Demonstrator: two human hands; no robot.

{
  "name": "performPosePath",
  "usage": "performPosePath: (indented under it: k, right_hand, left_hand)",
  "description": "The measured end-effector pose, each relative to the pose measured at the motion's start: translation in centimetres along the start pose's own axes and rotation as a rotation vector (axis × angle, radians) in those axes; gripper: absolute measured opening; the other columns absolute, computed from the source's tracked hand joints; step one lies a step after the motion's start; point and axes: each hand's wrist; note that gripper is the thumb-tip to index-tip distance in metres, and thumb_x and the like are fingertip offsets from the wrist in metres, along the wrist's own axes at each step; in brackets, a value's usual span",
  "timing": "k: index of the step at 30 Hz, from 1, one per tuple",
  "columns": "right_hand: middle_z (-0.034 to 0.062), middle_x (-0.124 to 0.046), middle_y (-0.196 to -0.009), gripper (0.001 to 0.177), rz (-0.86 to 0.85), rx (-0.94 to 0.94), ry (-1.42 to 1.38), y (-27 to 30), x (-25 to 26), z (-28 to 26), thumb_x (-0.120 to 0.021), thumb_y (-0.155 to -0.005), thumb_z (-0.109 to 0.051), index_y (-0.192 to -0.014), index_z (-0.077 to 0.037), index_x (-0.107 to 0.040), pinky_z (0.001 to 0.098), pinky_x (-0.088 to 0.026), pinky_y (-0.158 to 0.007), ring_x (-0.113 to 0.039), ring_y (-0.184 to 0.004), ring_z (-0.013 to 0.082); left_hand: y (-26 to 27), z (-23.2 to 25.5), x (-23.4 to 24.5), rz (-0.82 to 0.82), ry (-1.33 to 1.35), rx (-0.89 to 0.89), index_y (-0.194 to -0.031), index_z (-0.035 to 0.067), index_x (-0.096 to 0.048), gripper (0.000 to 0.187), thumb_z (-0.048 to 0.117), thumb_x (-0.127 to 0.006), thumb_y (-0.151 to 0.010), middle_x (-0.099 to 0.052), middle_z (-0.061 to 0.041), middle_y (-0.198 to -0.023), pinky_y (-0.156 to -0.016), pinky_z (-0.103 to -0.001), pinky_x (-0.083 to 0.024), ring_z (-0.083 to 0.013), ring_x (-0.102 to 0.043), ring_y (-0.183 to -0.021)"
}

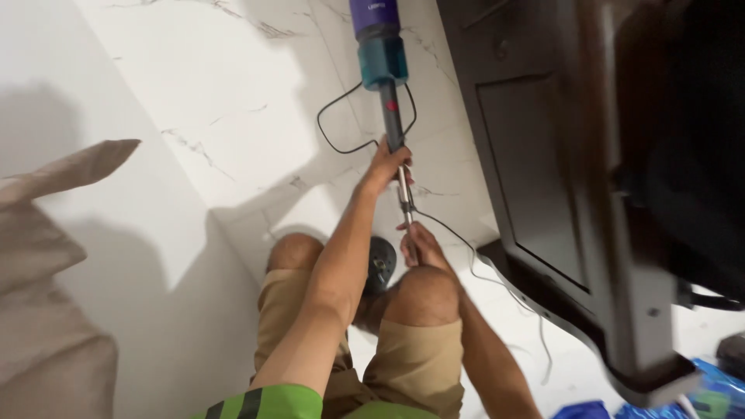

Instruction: Assembling or adjusting the components of a handheld vacuum cleaner.

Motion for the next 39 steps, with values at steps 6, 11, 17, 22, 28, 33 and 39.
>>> performPosePath:
  k: [6, 11, 17, 22, 28, 33, 39]
  right_hand:
    - [-0.0069, -0.039, -0.06, 0.025, 0.13, 0.013, -0.18, -6.6, 4.1, 10.6, -0.056, -0.105, -0.037, -0.106, -0.012, -0.056, 0.0235, -0.024, -0.04, -0.031, -0.045, 0.0053]
    - [-0.0061, -0.04, -0.062, 0.025, 0.252, 0.235, -0.011, -7.1, 4.4, 13.6, -0.055, -0.11, -0.035, -0.102, -0.011, -0.054, 0.0254, -0.027, -0.042, -0.034, -0.049, 0.0066]
    - [-0.0063, -0.037, -0.059, 0.025, 0.173, 0.165, 0.04, -6.6, 0.9, 7.1, -0.05, -0.108, -0.037, -0.1, -0.014, -0.049, 0.0265, -0.026, -0.038, -0.032, -0.044, 0.0068]
    - [-0.0058, -0.038, -0.059, 0.026, 0.117, 0.186, 0.111, -14.3, -0.2, 1.3, -0.046, -0.109, -0.038, -0.099, -0.014, -0.047, 0.0281, -0.029, -0.036, -0.034, -0.042, 0.0074]
    - [-0.0022, -0.052, -0.064, 0.025, 0.092, 0.369, 0.311, -25.3, -2.8, -10.5, -0.045, -0.109, -0.033, -0.104, -0.011, -0.056, 0.0288, -0.04, -0.04, -0.048, -0.048, 0.0093]
    - [-0.0004, -0.046, -0.058, 0.035, 0.098, 0.37, 0.31, -30.4, -7.0, -21.7, -0.05, -0.106, -0.042, -0.094, -0.01, -0.053, 0.0313, -0.037, -0.036, -0.042, -0.04, 0.0122]
    - [-0.0029, -0.037, -0.058, 0.038, -0.001, 0.324, 0.231, -35.7, -10.4, -28.3, -0.048, -0.109, -0.046, -0.097, -0.01, -0.047, 0.0284, -0.03, -0.04, -0.031, -0.042, 0.0085]
  left_hand:
    - [-3.7, -5.2, 0.8, -0.216, 0.085, 0.019, -0.1, 0.0, -0.054, 0.022, 0.015, -0.066, -0.089, -0.064, -0.013, -0.077, -0.05, -0.041, -0.065, -0.0247, -0.067, -0.051]
    - [-4.2, -7.6, 0.5, -0.286, -0.091, 0.192, -0.097, 0.0, -0.059, 0.02, 0.017, -0.068, -0.089, -0.07, -0.014, -0.076, -0.046, -0.035, -0.06, -0.0297, -0.075, -0.061]
    - [-6.3, -7.1, 0.9, -0.089, -0.162, 0.015, -0.113, 0.002, -0.046, 0.038, 0.021, -0.07, -0.091, -0.067, -0.016, -0.078, -0.045, -0.034, -0.06, -0.0272, -0.072, -0.059]
    - [-9.2, -2.8, 2.4, 0.132, -0.466, -0.22, -0.127, 0.0, -0.042, 0.056, 0.034, -0.069, -0.092, -0.073, -0.027, -0.097, -0.073, -0.044, -0.06, -0.0393, -0.075, -0.085]
    - [-11.3, -1.3, 5.8, 0.301, -0.524, -0.375, -0.152, 0.004, -0.034, 0.075, 0.052, -0.053, -0.098, -0.063, -0.027, -0.133, -0.1, -0.045, -0.053, -0.0413, -0.068, -0.116]
    - [-6.6, 2.3, 8.1, 0.3, -0.326, -0.374, -0.158, 0.007, -0.033, 0.076, 0.058, -0.046, -0.104, -0.059, -0.024, -0.146, -0.109, -0.044, -0.045, -0.0359, -0.056, -0.134]
    - [-1.6, 6.5, 7.7, 0.054, -0.169, -0.174, -0.158, 0.011, -0.034, 0.08, 0.064, -0.042, -0.098, -0.057, -0.015, -0.143, -0.097, -0.045, -0.054, -0.0293, -0.065, -0.121]
Point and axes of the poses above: each hand's wrist, its own y-axis away from the middle knuckle, its own x-axis out of the back of the hand, z = x × y
